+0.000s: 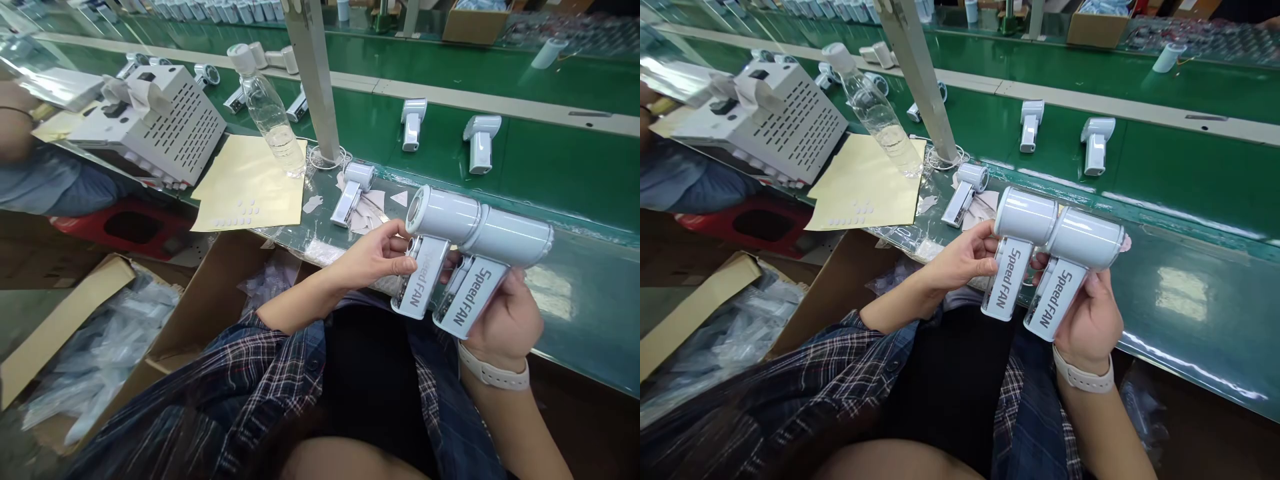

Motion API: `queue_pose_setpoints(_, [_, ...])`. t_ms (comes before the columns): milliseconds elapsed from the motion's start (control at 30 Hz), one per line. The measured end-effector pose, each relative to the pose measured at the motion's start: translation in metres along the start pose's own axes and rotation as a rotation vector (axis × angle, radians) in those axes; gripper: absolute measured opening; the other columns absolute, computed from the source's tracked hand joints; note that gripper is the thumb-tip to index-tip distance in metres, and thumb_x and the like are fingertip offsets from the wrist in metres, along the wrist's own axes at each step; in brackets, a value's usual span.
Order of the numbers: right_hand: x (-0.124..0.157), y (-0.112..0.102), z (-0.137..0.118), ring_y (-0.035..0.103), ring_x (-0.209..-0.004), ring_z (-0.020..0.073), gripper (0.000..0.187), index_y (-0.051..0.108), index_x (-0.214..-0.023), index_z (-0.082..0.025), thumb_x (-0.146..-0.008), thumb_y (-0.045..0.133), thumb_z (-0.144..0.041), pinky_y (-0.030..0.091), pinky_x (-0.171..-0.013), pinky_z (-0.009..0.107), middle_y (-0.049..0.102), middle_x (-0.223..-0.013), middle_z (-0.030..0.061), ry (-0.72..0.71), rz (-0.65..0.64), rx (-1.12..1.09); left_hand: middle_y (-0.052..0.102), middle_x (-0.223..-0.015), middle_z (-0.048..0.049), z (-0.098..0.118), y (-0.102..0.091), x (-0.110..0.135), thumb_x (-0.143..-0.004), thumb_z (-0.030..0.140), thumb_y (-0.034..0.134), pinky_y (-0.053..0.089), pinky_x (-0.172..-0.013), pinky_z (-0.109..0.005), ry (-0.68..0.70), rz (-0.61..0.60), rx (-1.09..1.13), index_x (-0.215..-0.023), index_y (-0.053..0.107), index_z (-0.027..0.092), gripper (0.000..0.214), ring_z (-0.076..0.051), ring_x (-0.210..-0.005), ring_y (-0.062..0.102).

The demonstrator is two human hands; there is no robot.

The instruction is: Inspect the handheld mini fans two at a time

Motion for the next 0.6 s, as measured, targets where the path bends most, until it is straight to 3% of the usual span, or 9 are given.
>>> queue_pose_setpoints(267, [-0.004,-0.002,0.004,0.080,-0.075,0.0236,0.024,0.080,-0.115,-0.025,-0.097,0.069,-0.037,0.068,-0.062,0.036,0.082,-0.090,0.0026,0.000,0.026,0.049,0.073,-0.089,0.0000,-0.002,-0.003,-0.003,-0.069,0.062,0.099,0.054,-0.077,-0.027,-0.035,0.025,-0.018,-0.102,0.052,0.021,0.071,-0.013,-0.078,0.071])
queue_pose_setpoints(400, [-0.007,-0.010,0.008,0.079,-0.074,0.0251,0.027,0.079,-0.112,-0.021,-0.093,0.066,-0.035,0.067,-0.060,0.038,0.082,-0.091,0.0042,0.009,0.079,0.082,0.073,-0.090,-0.0004,-0.001,-0.001,-0.003,-0.069,0.055,0.100,0.056,-0.079,-0.028,-0.064,0.040,-0.056,-0.106,0.055,0.021,0.068,-0.015,-0.083,0.073])
queue_pose_setpoints(467, [-0.007,-0.013,0.006,0.080,-0.079,0.0279,0.027,0.079,-0.108,-0.022,-0.090,0.068,-0.038,0.069,-0.067,0.043,0.082,-0.093,0.0057,-0.057,0.063,0.100,0.076,-0.095,-0.0031,0.000,-0.001,-0.002,-0.074,0.048,0.097,0.057,-0.080,-0.028,-0.052,0.065,-0.153,-0.113,0.061,0.020,0.060,-0.017,-0.088,0.076])
queue_pose_setpoints(600, [0.002,-0.007,-0.011,0.080,-0.109,0.0351,0.030,0.076,-0.106,-0.023,-0.082,0.087,-0.038,0.064,-0.103,0.057,0.082,-0.106,0.0075,-0.326,-0.102,0.342,0.081,-0.110,-0.0079,0.011,-0.007,-0.002,-0.077,0.029,0.088,0.061,-0.093,-0.033,0.128,0.118,-0.491,-0.114,0.073,0.016,0.042,-0.026,-0.106,0.078])
Point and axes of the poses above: each hand's wrist, its own x-axis away from the middle knuckle, its own y-axis out of the palm, z = x × y, the point moved 6 cm from there along -x, towards the middle knuckle
